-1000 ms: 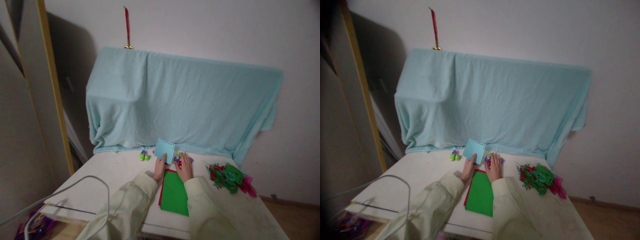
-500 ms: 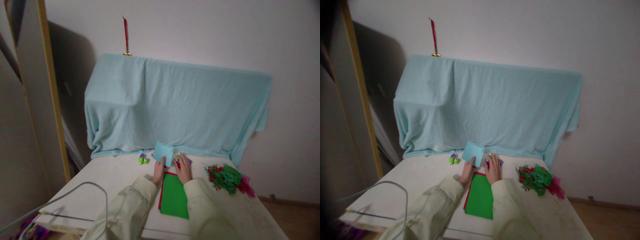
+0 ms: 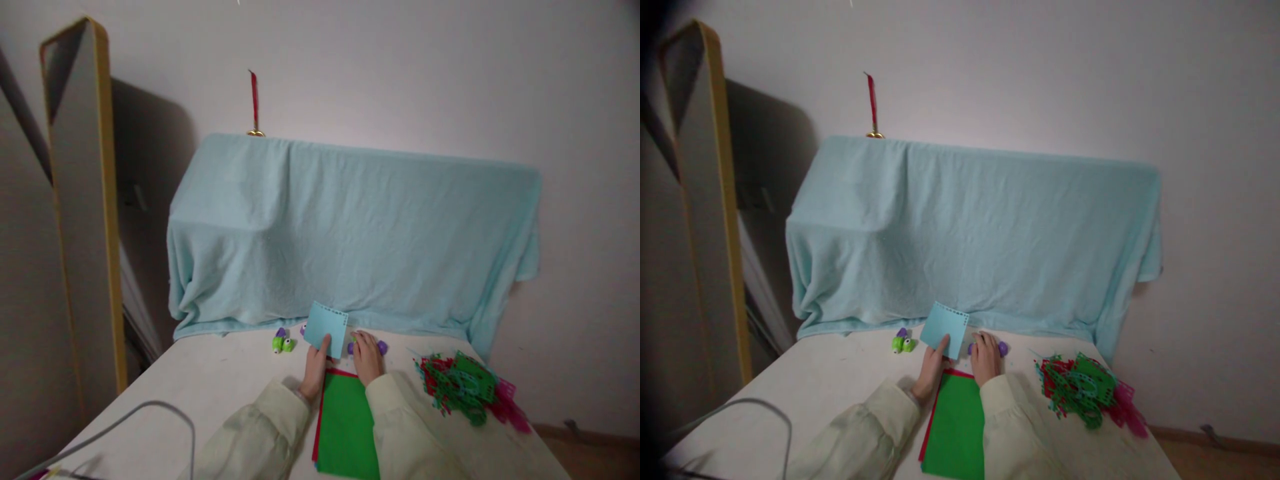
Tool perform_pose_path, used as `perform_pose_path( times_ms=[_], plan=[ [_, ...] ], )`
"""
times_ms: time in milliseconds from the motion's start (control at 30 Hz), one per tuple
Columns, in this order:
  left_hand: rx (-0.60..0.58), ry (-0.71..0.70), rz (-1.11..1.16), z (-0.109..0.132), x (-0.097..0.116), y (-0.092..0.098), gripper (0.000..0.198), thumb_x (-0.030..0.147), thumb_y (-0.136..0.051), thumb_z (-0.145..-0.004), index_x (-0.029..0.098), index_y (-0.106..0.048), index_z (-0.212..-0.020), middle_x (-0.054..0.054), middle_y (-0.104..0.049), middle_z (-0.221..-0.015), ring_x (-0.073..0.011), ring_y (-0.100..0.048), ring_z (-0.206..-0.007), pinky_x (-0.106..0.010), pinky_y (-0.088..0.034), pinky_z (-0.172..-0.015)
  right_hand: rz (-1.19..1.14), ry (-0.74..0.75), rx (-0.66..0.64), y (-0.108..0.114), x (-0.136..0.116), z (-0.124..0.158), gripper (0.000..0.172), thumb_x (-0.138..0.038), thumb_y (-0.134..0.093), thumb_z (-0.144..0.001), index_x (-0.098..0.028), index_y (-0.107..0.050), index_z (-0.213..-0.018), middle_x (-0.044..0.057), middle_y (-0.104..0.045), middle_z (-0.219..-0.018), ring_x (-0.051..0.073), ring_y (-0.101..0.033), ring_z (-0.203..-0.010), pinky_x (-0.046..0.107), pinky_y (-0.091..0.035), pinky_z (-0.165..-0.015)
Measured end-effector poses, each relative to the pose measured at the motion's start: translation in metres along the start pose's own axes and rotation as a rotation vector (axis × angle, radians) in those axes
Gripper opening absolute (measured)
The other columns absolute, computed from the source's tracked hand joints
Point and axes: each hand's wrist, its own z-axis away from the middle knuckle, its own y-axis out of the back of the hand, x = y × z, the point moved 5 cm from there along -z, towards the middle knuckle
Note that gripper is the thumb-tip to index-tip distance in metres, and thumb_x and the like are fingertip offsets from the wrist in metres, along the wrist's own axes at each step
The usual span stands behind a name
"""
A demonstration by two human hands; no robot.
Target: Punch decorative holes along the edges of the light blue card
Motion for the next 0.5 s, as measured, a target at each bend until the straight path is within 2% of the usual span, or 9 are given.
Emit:
perform_pose_path(
  times_ms=[200,500],
  plan=[
    [-0.025,-0.045,-0.027,-0.0057,-0.0108,0.0035,0.05,0.063,-0.057,-0.075,0.013,-0.059,-0.083,-0.001,-0.057,-0.061,-0.0138,-0.052,-0.05,-0.024,-0.038,-0.047,-0.046,-0.055,-0.014,0.0073,0.0017,-0.0021,0.047,0.004,-0.04,-0.074,-0.02,-0.066,-0.106,0.008,-0.064,-0.107,0.02,-0.055,-0.104,0.031,-0.04,-0.093],
    [-0.018,-0.067,0.017,-0.0006,-0.0033,0.0012,0.049,0.062,-0.058,-0.075,0.013,-0.059,-0.084,0.0,-0.058,-0.064,-0.0133,-0.052,-0.051,-0.025,-0.042,-0.05,-0.07,-0.156,-0.016,0.0073,0.0023,-0.0023,0.039,0.0,-0.046,-0.075,-0.019,-0.068,-0.1,0.008,-0.065,-0.102,0.021,-0.057,-0.099,0.03,-0.041,-0.089]
  ],
)
